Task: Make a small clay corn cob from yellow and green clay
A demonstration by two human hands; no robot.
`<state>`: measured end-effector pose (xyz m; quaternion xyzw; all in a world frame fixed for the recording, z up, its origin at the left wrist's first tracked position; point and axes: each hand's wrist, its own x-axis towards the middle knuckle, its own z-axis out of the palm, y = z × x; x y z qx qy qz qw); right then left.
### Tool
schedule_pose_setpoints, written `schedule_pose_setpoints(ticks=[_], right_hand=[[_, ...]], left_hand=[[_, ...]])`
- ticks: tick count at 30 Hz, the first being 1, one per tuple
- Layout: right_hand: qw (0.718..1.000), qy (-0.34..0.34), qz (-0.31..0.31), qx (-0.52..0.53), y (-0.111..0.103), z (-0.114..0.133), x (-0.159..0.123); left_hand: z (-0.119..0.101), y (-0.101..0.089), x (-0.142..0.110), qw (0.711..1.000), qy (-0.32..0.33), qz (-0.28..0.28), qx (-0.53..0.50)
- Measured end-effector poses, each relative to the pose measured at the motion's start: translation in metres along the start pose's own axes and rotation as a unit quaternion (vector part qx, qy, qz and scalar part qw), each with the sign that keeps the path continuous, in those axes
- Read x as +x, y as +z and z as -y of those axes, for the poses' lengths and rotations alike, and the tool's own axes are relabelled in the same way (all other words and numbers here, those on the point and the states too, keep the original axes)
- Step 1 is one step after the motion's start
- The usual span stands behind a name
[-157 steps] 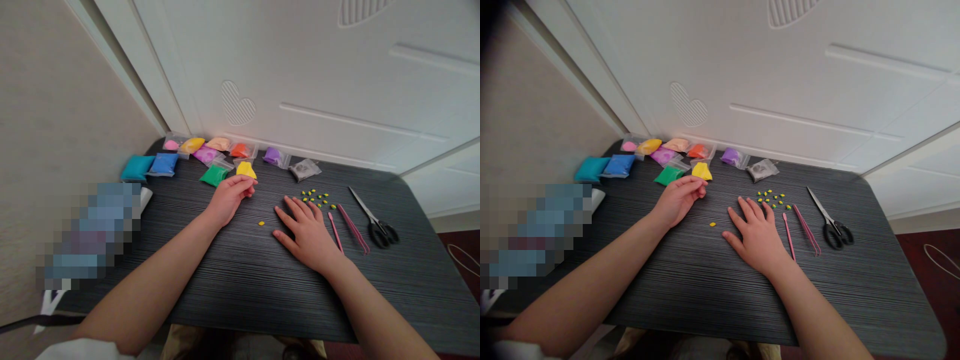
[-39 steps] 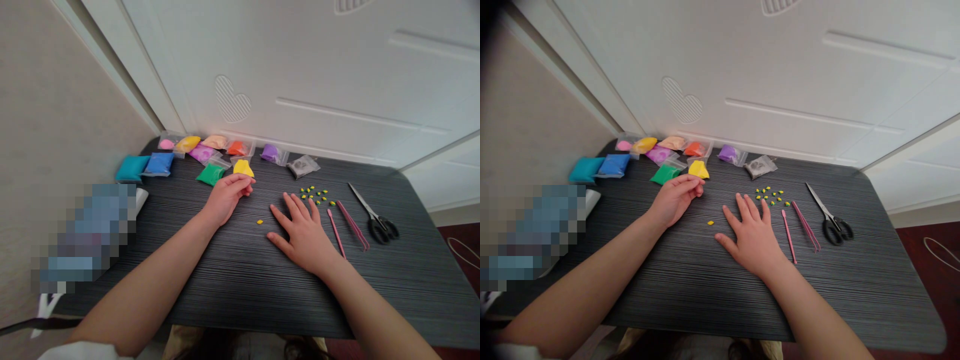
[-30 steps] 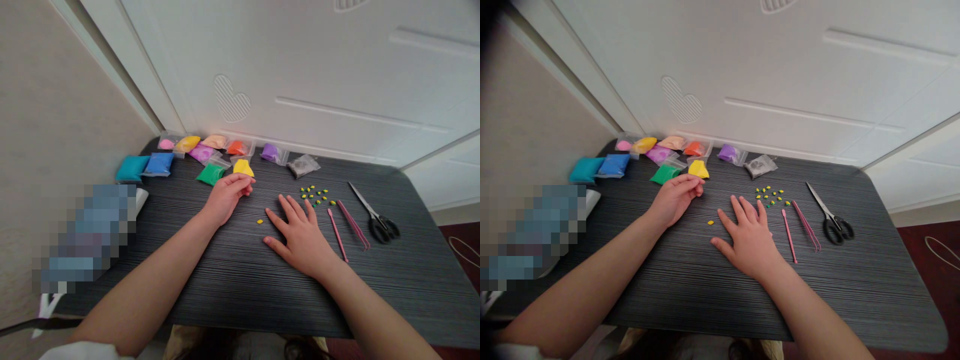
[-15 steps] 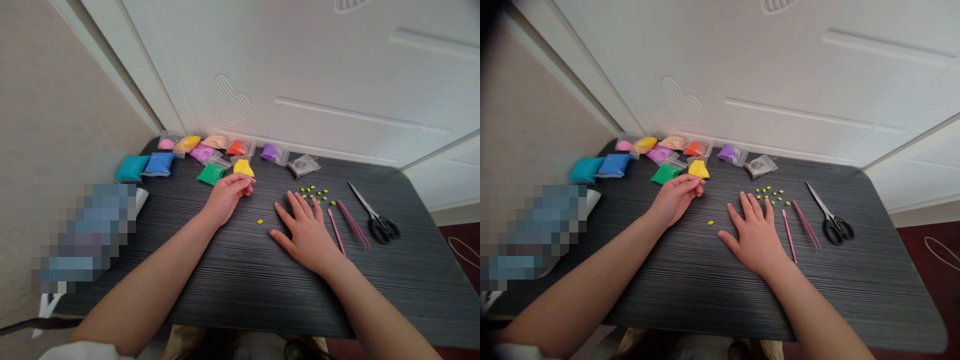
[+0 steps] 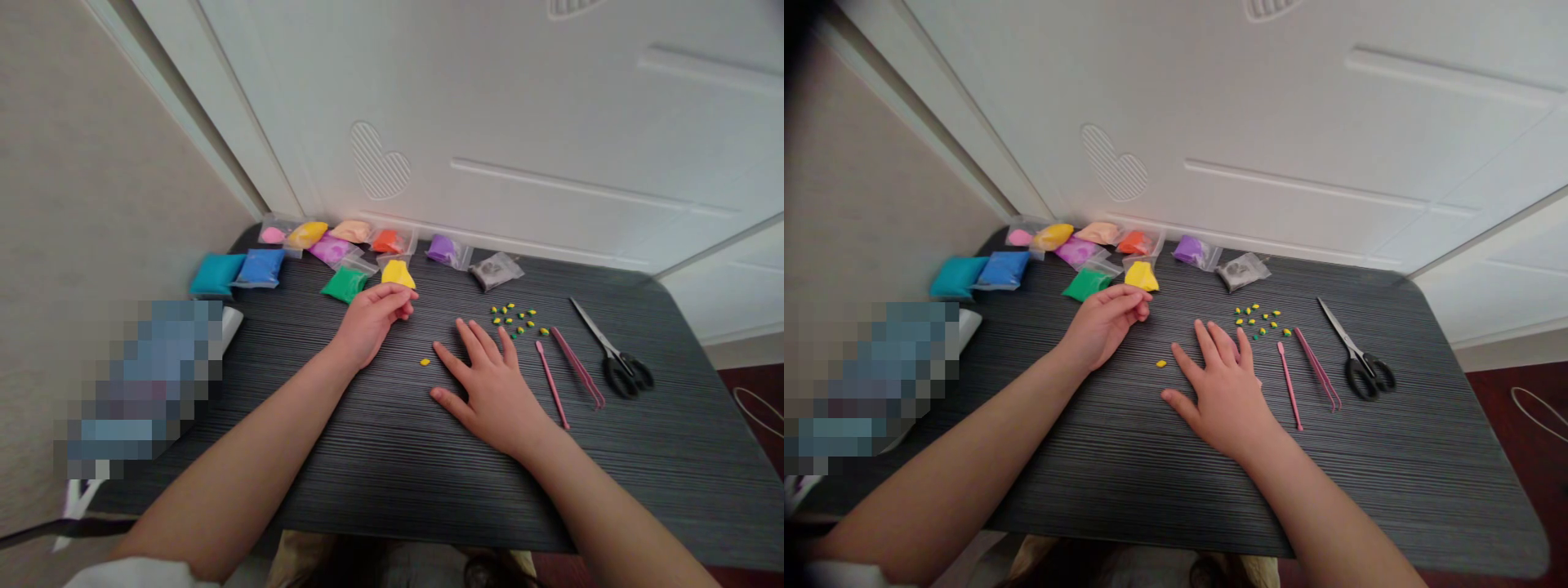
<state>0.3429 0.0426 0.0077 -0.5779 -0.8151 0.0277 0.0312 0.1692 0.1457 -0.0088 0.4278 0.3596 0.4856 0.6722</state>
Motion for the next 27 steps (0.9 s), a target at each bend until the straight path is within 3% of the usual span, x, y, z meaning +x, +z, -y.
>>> schedule_pose_setpoints(ticks=[5,11,27], right_hand=[[0.999,0.032,-0.008,-0.008,0.0008,-0.0022,0.0014],[1.0,0.002,-0.001,0.004,-0.0001,-0.0006,0.0009],[1.0,0.018,-0.012,-0.001,-0.0002,-0.0013,0.0003]], left_hand=[[0.0002,0.0,0.0001,1.0,0.002,0.001,0.002],[-0.0001,0.0001,-0.0005,1.0,0.001,0.002,0.002],[-0.001,0.0003,-0.0004,1.0,-0.005,0.003,0.005]])
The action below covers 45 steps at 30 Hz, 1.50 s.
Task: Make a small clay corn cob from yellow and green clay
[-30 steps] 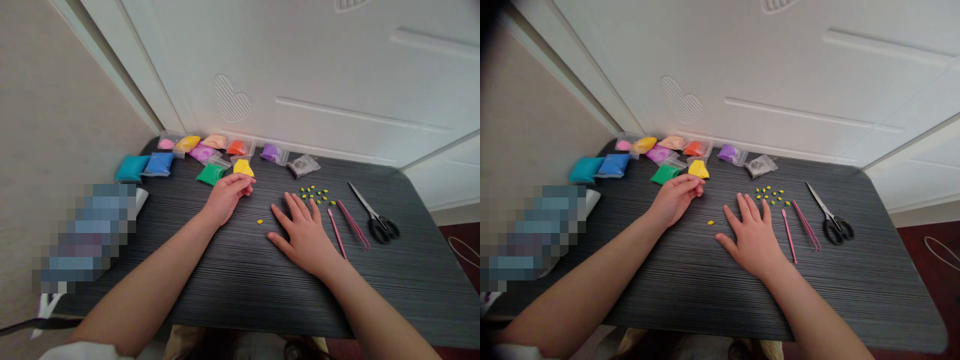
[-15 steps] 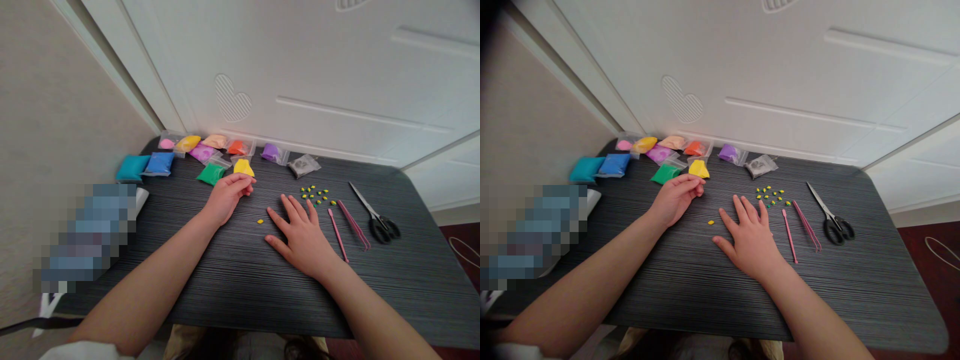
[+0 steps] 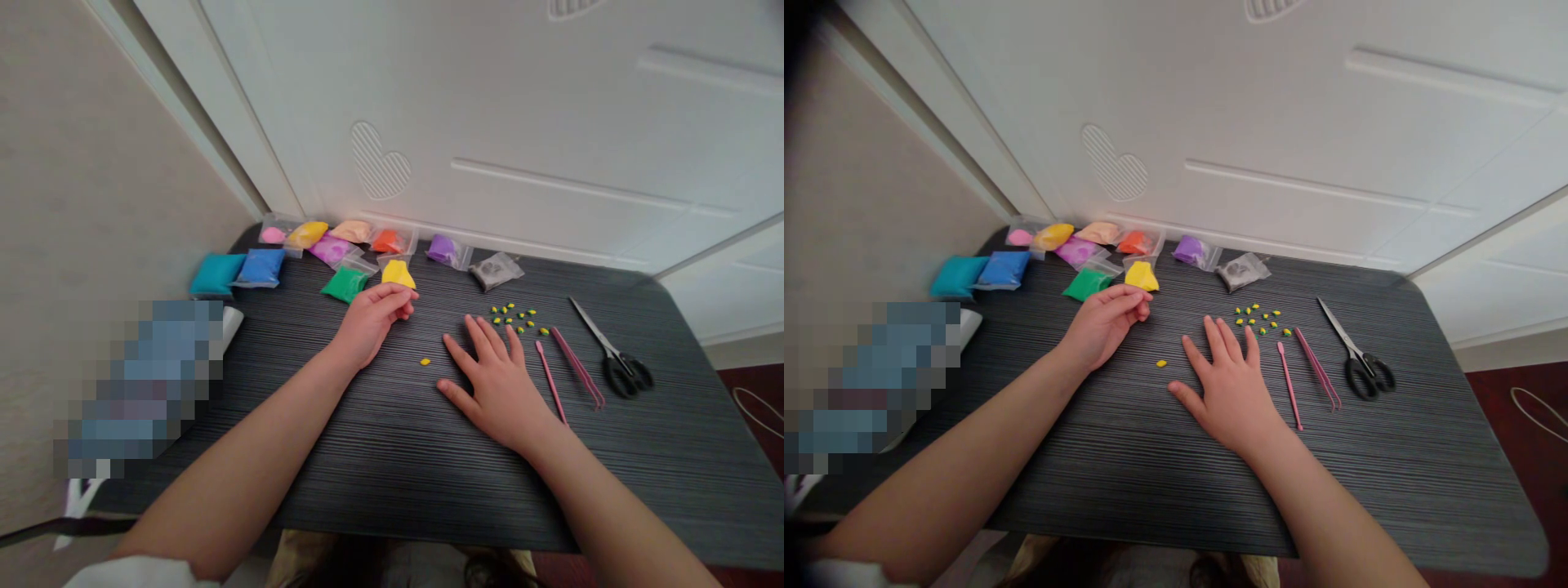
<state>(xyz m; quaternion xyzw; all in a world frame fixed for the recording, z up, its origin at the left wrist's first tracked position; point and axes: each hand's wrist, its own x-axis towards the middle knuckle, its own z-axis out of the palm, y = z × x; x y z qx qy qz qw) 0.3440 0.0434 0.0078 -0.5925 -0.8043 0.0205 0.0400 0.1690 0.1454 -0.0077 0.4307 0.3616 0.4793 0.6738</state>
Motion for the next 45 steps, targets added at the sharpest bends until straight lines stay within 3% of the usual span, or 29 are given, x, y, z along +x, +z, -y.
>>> schedule_pose_setpoints(ticks=[13,20,28,32,40,45], right_hand=[[1.0,-0.02,0.001,0.01,0.0,0.002,0.0],[1.0,0.012,-0.012,-0.004,0.001,-0.003,0.001],[0.997,0.026,-0.071,0.015,-0.004,-0.008,0.004],[0.994,0.025,-0.1,0.027,-0.001,-0.012,0.005],[0.99,0.017,-0.124,0.071,0.001,-0.015,0.003],[0.986,-0.008,-0.134,0.101,-0.002,-0.015,0.0]], left_hand=[[-0.001,0.0,0.0,1.0,0.001,-0.004,-0.002],[-0.001,0.001,0.0,1.0,-0.005,-0.007,-0.003],[0.001,-0.001,0.0,1.0,-0.001,-0.001,0.0],[0.001,0.0,-0.001,0.997,0.006,0.004,0.075],[-0.003,0.001,-0.008,0.948,0.014,0.107,0.298],[-0.015,-0.002,-0.01,0.869,0.046,0.213,0.444]])
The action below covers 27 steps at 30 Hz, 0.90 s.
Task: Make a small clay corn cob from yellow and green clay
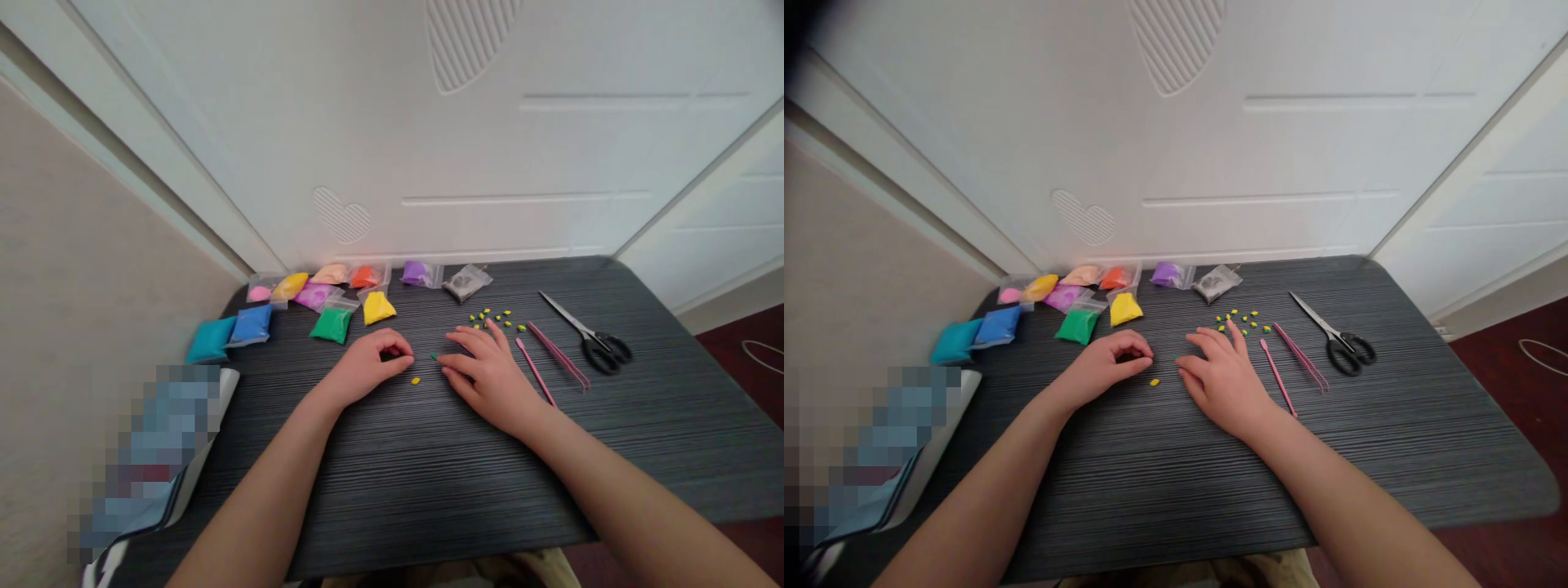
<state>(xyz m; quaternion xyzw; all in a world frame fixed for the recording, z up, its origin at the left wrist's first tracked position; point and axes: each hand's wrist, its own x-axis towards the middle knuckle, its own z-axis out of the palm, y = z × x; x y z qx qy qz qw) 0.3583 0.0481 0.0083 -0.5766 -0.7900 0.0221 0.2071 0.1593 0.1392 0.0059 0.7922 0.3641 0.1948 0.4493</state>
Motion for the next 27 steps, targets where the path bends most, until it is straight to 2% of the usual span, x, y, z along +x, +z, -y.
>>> schedule_pose_setpoints(ticks=[3,6,13,27], right_hand=[[1.0,-0.008,-0.001,0.017,-0.0008,0.0003,-0.0009],[1.0,-0.006,-0.004,0.028,-0.0011,0.0003,-0.001],[0.999,-0.004,-0.007,0.047,0.0015,0.001,-0.0004],[0.999,0.005,0.012,0.052,0.0059,0.0015,-0.001]], left_hand=[[-0.0062,-0.0065,-0.0046,0.994,0.039,0.076,0.07],[-0.0105,-0.008,-0.0076,0.986,0.042,0.112,0.112],[-0.007,-0.0012,-0.007,0.981,0.051,0.098,0.161],[-0.0044,-0.0016,-0.0071,0.984,0.059,0.097,0.135]])
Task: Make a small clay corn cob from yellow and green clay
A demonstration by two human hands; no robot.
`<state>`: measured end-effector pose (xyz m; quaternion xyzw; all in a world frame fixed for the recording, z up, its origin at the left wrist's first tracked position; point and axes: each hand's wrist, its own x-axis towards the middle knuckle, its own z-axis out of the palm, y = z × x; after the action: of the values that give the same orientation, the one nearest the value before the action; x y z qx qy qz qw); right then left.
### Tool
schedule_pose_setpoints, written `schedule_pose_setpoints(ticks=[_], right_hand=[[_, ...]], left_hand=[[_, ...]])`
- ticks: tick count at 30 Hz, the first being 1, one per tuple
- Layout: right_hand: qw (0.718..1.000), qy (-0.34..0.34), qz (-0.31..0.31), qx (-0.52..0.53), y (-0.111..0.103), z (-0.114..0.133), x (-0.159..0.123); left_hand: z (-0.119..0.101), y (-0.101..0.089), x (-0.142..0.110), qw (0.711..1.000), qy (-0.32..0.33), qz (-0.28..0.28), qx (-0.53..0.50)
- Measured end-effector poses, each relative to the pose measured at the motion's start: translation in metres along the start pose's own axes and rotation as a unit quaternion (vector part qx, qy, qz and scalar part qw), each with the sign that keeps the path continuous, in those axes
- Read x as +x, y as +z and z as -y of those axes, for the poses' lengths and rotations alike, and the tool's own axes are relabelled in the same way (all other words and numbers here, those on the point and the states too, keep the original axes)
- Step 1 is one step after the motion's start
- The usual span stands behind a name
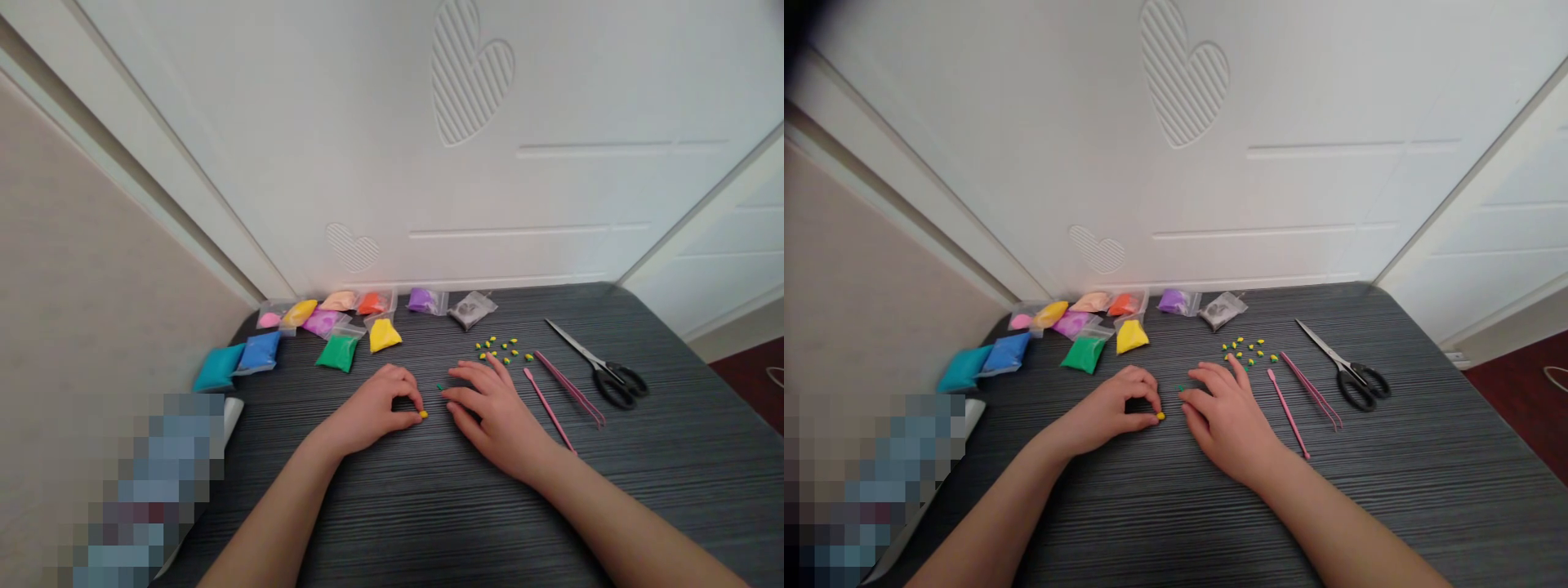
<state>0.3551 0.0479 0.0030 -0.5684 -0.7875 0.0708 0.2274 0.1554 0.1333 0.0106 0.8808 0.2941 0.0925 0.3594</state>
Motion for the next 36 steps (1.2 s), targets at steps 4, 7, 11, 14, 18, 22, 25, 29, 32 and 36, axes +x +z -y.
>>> schedule_pose_setpoints(ticks=[4,7,11,14,18,22,25,29,32,36], right_hand=[[1.0,0.005,-0.004,0.0,0.001,-0.001,0.001],[1.0,0.006,-0.003,0.0,0.002,-0.002,0.002],[1.0,0.005,-0.01,-0.002,0.003,-0.003,0.003],[1.0,0.007,-0.017,-0.006,0.003,-0.004,0.004],[1.0,0.01,-0.024,-0.016,0.003,-0.004,0.004],[0.999,0.012,-0.04,-0.03,0.006,-0.004,0.005],[0.997,0.014,-0.068,-0.041,0.011,-0.002,0.006],[0.993,0.005,-0.102,-0.056,0.017,0.0,0.008],[0.991,-0.007,-0.113,-0.072,0.02,0.003,0.008],[0.988,-0.015,-0.126,-0.089,0.019,0.007,0.007]], left_hand=[[0.0,0.002,0.001,1.0,0.006,-0.004,-0.003],[0.0,0.003,0.001,1.0,0.013,-0.005,-0.002],[0.0,0.005,0.0,1.0,0.016,-0.01,0.002],[0.001,0.003,-0.001,1.0,0.018,-0.009,-0.009],[0.001,-0.002,-0.001,0.998,0.019,-0.014,-0.053],[0.007,-0.005,-0.002,0.988,-0.018,-0.051,-0.145],[0.017,-0.004,-0.002,0.955,-0.077,-0.109,-0.265],[0.027,-0.003,-0.001,0.866,-0.103,-0.191,-0.451],[0.028,-0.004,0.0,0.798,-0.097,-0.211,-0.556],[0.029,-0.006,-0.002,0.745,-0.085,-0.223,-0.623]])
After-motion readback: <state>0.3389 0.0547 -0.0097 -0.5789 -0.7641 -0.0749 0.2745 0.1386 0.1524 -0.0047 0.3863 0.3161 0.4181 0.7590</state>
